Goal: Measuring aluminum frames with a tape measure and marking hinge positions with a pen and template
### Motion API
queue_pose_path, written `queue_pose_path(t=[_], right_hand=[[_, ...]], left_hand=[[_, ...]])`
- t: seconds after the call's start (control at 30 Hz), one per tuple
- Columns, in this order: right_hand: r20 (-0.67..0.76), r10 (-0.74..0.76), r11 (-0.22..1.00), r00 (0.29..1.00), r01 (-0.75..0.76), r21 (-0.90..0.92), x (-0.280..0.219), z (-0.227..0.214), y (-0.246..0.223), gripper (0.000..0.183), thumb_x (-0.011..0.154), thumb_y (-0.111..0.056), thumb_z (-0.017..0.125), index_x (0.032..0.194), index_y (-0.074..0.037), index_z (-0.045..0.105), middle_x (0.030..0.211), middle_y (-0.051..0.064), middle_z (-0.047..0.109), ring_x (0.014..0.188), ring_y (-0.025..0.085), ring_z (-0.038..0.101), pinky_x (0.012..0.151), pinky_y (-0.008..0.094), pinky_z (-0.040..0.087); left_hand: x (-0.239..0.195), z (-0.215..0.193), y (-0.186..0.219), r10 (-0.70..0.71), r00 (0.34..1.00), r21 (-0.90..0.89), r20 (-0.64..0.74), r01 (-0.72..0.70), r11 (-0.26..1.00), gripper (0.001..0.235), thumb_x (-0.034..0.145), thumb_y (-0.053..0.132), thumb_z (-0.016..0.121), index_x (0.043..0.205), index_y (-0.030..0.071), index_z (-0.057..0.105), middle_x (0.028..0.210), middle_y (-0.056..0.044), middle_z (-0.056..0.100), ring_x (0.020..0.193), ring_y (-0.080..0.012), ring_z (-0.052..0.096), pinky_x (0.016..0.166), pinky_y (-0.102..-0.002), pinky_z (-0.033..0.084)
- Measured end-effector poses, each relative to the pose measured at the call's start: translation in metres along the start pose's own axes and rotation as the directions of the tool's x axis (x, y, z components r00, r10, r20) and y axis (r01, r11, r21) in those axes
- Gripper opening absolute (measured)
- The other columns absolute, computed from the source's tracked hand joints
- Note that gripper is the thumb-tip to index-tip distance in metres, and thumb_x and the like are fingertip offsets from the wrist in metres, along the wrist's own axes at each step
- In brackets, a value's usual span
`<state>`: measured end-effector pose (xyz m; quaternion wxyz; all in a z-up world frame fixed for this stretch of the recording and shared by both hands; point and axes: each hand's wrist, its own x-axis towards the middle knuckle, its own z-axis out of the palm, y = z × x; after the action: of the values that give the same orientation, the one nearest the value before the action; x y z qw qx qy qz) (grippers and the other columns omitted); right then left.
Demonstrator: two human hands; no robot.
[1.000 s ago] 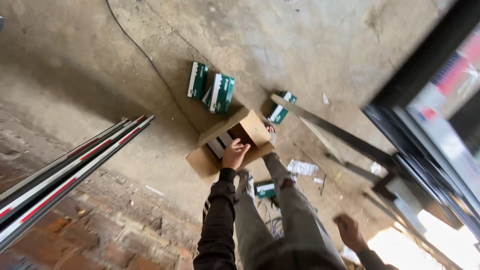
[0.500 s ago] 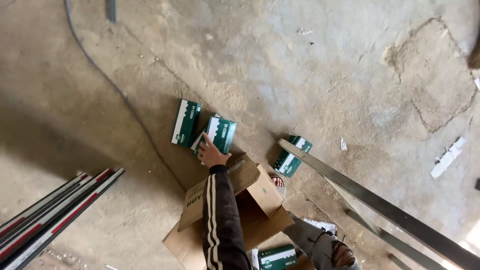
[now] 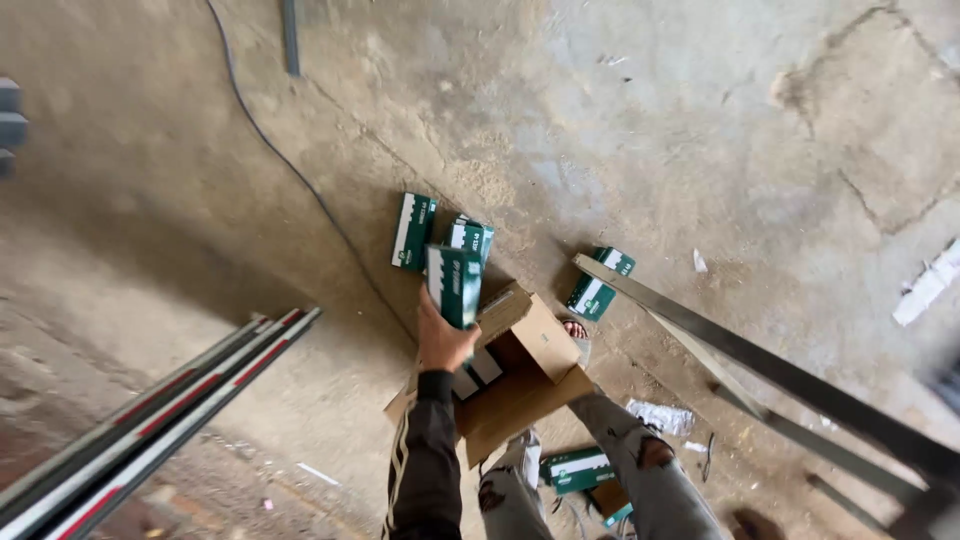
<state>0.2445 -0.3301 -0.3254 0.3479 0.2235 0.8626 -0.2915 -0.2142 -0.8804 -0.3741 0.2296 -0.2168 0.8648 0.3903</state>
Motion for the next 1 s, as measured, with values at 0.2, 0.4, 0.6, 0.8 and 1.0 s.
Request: queue_pose_path(t=[0.2,0.4,0.6,0.8,1.0], right_hand=[[-0.043,-0.048,0.965,0.998,0.057,0.258,-0.032,-0.054,-0.334,0.032,0.096,-0.039,0.057,0.115,-0.025,0.079,0.076,0.003,0.07,0.064,0.018,0.062,0.063,0.036,0.043],[-0.071,-0.321,0.528,0.944,0.24,0.815,-0.133,-0.122,-0.408,0.041,0.091,-0.027,0.072,0.128,-0.01,0.068,0.097,0.009,0.078,0.088,0.021,0.072,0.084,0.039,0.059],[-0.157,-0.295,0.371,0.942,0.265,0.89,-0.199,-0.196,-0.362,0.03,0.08,-0.02,0.068,0.108,-0.012,0.071,0.079,0.009,0.067,0.059,0.017,0.058,0.045,0.031,0.048],[-0.274,-0.285,0.174,0.918,0.331,0.927,-0.214,-0.229,-0.284,0.041,0.082,-0.026,0.074,0.12,-0.012,0.071,0.083,0.01,0.067,0.055,0.012,0.052,0.041,0.026,0.044],[-0.468,-0.138,0.155,0.873,0.486,0.86,-0.228,-0.283,-0.22,0.023,0.085,-0.016,0.086,0.096,-0.005,0.07,0.081,0.007,0.066,0.076,0.017,0.058,0.066,0.031,0.055]], left_hand=[[-0.217,-0.088,0.126,0.23,0.935,0.041,0.269,-0.249,0.968,0.122,0.07,0.028,0.09,0.161,0.007,0.012,0.156,-0.019,0.037,0.139,-0.0377,0.045,0.111,-0.056,0.045],[-0.395,-0.11,0.242,0.292,0.805,0.201,0.516,-0.445,0.873,0.13,0.06,0.029,0.087,0.161,0.003,0.009,0.144,-0.029,0.041,0.131,-0.051,0.052,0.105,-0.065,0.049],[-0.468,-0.081,0.297,0.377,0.706,0.277,0.599,-0.625,0.73,0.135,0.061,0.035,0.086,0.163,0.002,0.003,0.135,-0.028,0.047,0.127,-0.0503,0.056,0.102,-0.062,0.052],[-0.524,-0.032,0.366,0.483,0.599,0.248,0.639,-0.755,0.607,0.139,0.06,0.039,0.082,0.164,0.001,-0.001,0.143,-0.036,0.04,0.13,-0.0564,0.049,0.104,-0.064,0.044],[-0.584,0.02,0.429,0.434,0.51,0.186,0.743,-0.78,0.598,0.136,0.06,0.041,0.08,0.164,-0.001,0.003,0.146,-0.039,0.037,0.132,-0.0593,0.046,0.106,-0.068,0.039]])
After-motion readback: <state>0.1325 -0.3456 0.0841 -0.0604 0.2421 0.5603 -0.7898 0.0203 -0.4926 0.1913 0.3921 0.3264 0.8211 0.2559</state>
